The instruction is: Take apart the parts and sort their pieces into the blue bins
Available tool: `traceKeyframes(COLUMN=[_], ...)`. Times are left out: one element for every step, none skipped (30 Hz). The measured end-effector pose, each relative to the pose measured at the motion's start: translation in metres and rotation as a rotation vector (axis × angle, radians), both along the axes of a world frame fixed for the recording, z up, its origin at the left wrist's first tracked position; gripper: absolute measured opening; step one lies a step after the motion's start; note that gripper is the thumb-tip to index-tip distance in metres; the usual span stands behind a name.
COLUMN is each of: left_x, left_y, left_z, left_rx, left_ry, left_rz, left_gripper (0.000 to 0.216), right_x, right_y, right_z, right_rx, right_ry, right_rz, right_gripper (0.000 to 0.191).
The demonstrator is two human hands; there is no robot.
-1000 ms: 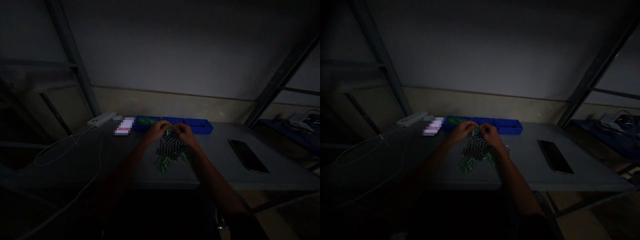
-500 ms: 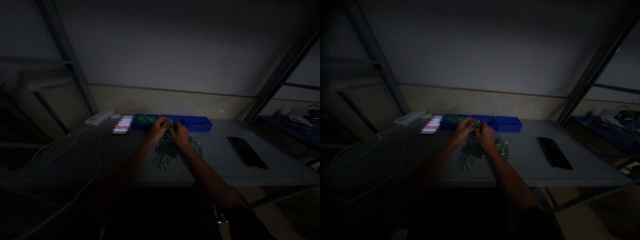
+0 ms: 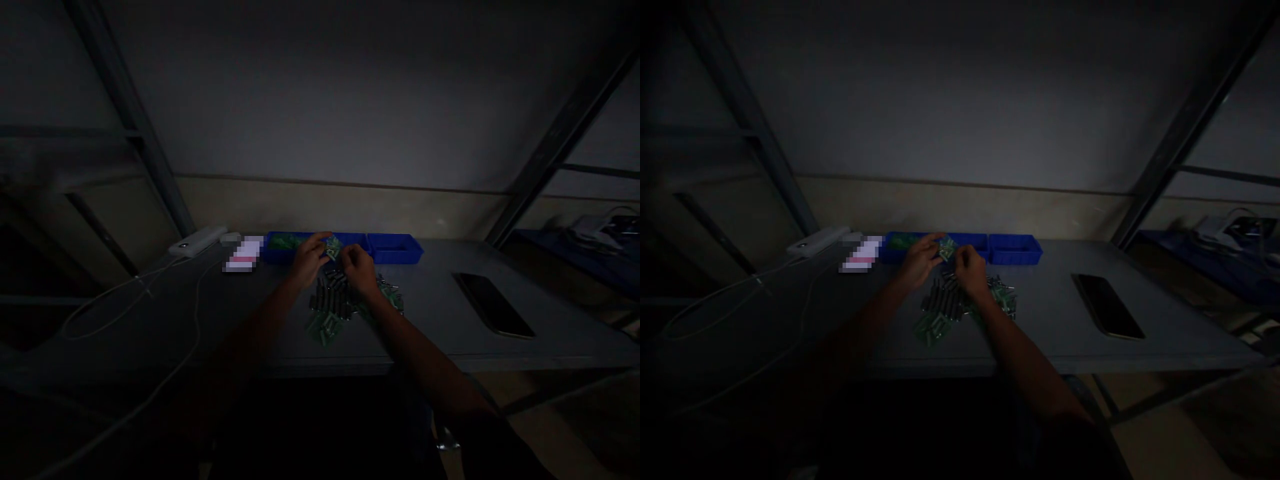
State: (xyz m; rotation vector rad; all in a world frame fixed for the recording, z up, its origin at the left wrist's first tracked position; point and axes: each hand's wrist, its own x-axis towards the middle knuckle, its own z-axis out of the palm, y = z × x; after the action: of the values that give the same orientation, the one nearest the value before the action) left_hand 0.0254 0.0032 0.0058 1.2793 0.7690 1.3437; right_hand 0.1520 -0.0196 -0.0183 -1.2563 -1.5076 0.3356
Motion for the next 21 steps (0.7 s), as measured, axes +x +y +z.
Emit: traceKeyframes(left_x=[-0.001,-0.001,-0.003,-0.004,-0.006,-0.007,-0.009,-0.010,-0.011,-0.012,-0.012,-0.012,-0.011,-0.010,-0.008,-0.006,-0.004,-0.003,-0.001,0.000,0.001], left_y=[0.001,0.003,0.004,0.006,0.008,0.010,0.013,0.015,0.017,0.018,0.020,0.020,0.021,0.020,0.019,0.017,0.016,0.013,0.012,0.010,0.008], left_z=[0.000,-0.001,-0.001,-0.002,-0.002,-0.003,-0.003,-0.004,-0.005,-0.006,-0.007,-0.008,-0.010,-0.010,-0.011,-0.011,-0.011,-0.010,-0.009,-0.008,-0.006], left_rx=[0.001,0.009,0.025,0.049,0.080,0.115,0.151,0.186,0.215,0.235,0.244,0.244,0.232,0.211,0.184,0.154,0.123,0.092,0.063,0.038,0.017], left_ry=[0.011,0.035,0.069,0.108,0.150,0.189,0.226,0.263,0.298,0.328,0.350,0.358,0.352,0.326,0.282,0.225,0.160,0.098,0.042,-0.003,-0.037], left_rz=[0.006,0.013,0.020,0.030,0.044,0.064,0.088,0.115,0.141,0.161,0.176,0.183,0.181,0.170,0.150,0.127,0.105,0.088,0.078,0.072,0.068], left_gripper=[0.027,0.027,0.027,0.026,0.024,0.023,0.022,0.022,0.023,0.023,0.023,0.023,0.023,0.022,0.022,0.022,0.021,0.022,0.023,0.025,0.027], right_x=[0.001,0.001,0.002,0.002,0.002,0.002,0.002,0.002,0.002,0.002,0.002,0.002,0.003,0.003,0.003,0.003,0.003,0.003,0.003,0.002,0.002], right_y=[0.000,0.000,0.001,0.001,0.001,0.002,0.002,0.003,0.004,0.005,0.006,0.007,0.008,0.009,0.009,0.009,0.009,0.009,0.009,0.009,0.009], right_z=[0.000,0.001,0.001,0.001,0.001,0.001,0.001,0.000,0.000,0.000,0.000,0.000,0.001,0.001,0.002,0.002,0.003,0.003,0.003,0.003,0.003], right_rx=[0.009,0.014,0.016,0.017,0.018,0.018,0.017,0.013,0.008,0.003,-0.002,-0.006,-0.007,-0.006,-0.001,0.005,0.012,0.017,0.019,0.017,0.013], right_ry=[0.023,0.040,0.051,0.059,0.066,0.079,0.101,0.135,0.183,0.239,0.301,0.366,0.429,0.485,0.535,0.577,0.610,0.633,0.649,0.662,0.672], right_rz=[0.005,0.005,0.002,-0.001,-0.001,0.007,0.022,0.041,0.063,0.081,0.095,0.102,0.108,0.114,0.123,0.135,0.148,0.161,0.173,0.184,0.193], right_gripper=[0.015,0.016,0.016,0.016,0.016,0.015,0.015,0.015,0.015,0.015,0.015,0.015,0.016,0.018,0.021,0.023,0.025,0.026,0.026,0.026,0.026])
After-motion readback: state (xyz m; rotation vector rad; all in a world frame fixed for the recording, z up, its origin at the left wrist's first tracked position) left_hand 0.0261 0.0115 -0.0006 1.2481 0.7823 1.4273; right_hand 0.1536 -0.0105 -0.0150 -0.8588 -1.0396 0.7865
